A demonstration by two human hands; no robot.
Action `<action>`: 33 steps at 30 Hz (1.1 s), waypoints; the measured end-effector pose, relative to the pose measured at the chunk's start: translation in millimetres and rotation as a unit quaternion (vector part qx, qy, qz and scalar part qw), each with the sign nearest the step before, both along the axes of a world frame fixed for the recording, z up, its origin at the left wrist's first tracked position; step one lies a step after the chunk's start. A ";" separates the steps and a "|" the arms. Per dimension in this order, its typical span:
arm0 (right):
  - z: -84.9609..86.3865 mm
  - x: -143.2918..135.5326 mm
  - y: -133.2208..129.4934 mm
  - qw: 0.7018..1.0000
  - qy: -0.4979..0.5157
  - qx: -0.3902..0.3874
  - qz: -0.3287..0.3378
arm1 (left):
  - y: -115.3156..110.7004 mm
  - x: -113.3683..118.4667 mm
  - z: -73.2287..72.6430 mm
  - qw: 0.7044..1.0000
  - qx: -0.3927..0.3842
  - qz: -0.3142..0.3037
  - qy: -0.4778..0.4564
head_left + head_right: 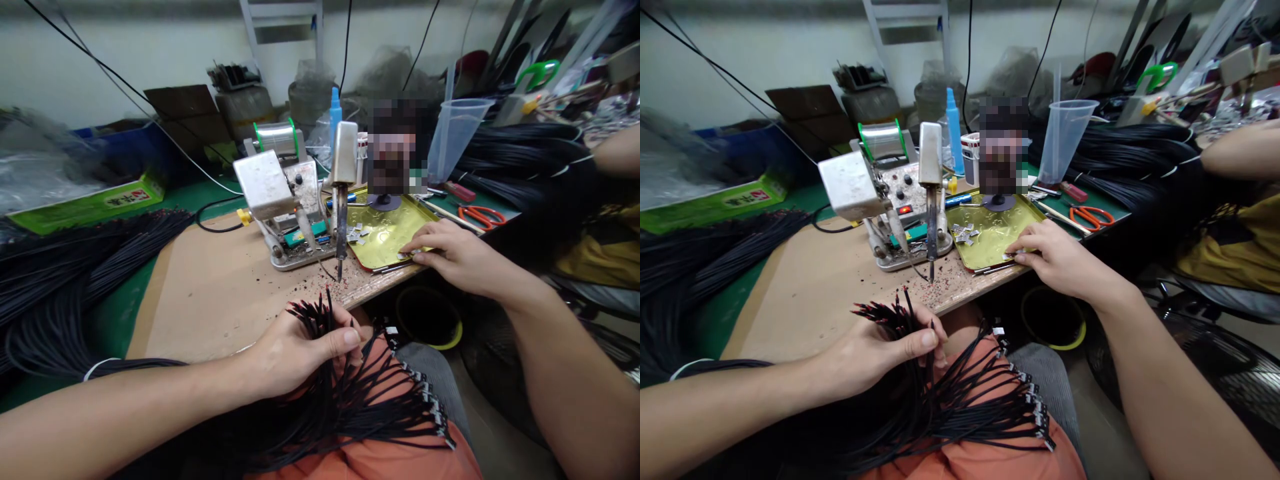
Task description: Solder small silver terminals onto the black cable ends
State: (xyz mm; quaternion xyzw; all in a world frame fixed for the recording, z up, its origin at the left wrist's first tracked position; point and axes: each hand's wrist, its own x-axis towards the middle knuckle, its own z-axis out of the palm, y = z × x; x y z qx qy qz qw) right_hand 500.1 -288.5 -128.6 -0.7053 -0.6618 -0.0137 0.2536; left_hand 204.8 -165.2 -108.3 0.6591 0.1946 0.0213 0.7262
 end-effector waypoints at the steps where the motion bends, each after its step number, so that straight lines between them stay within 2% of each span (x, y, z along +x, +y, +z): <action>1: 0.3 -0.7 0.6 1.000 0.004 -0.004 -0.002 | -0.2 0.3 0.2 1.000 0.005 0.001 -0.003; 6: -1.6 5.2 1.4 0.999 0.025 -0.014 -0.028 | -0.7 1.3 3.3 1.000 0.014 0.011 0.008; 13: -1.7 9.5 1.2 0.999 0.029 -0.021 -0.025 | 1.9 -0.3 0.9 0.999 0.033 0.000 -0.015; 16: -1.3 11.2 0.1 0.996 0.084 -0.019 -0.039 | 2.4 0.0 0.1 0.999 0.038 0.003 -0.014; 18: -2.0 11.2 0.0 0.985 0.158 0.009 -0.067 | 2.3 0.3 0.6 0.999 0.046 0.006 -0.011; 21: -1.5 5.0 0.8 0.955 0.245 0.111 -0.127 | 2.1 -0.1 1.9 0.998 0.058 0.006 -0.006; 24: 4.2 -13.5 0.3 0.932 0.273 0.186 -0.150 | 2.0 -0.8 2.4 0.998 0.057 0.017 0.013; 27: 13.1 -44.6 -3.3 0.917 0.333 0.188 -0.112 | 2.2 -0.3 2.9 0.996 0.073 0.047 0.031; 30: 17.4 -82.1 -4.6 0.892 0.441 0.091 -0.035 | 2.5 1.3 4.7 0.993 0.093 0.061 0.033; 33: 14.0 -114.3 0.4 0.829 0.559 -0.004 0.006 | 2.4 2.0 6.8 0.993 0.092 0.062 0.029</action>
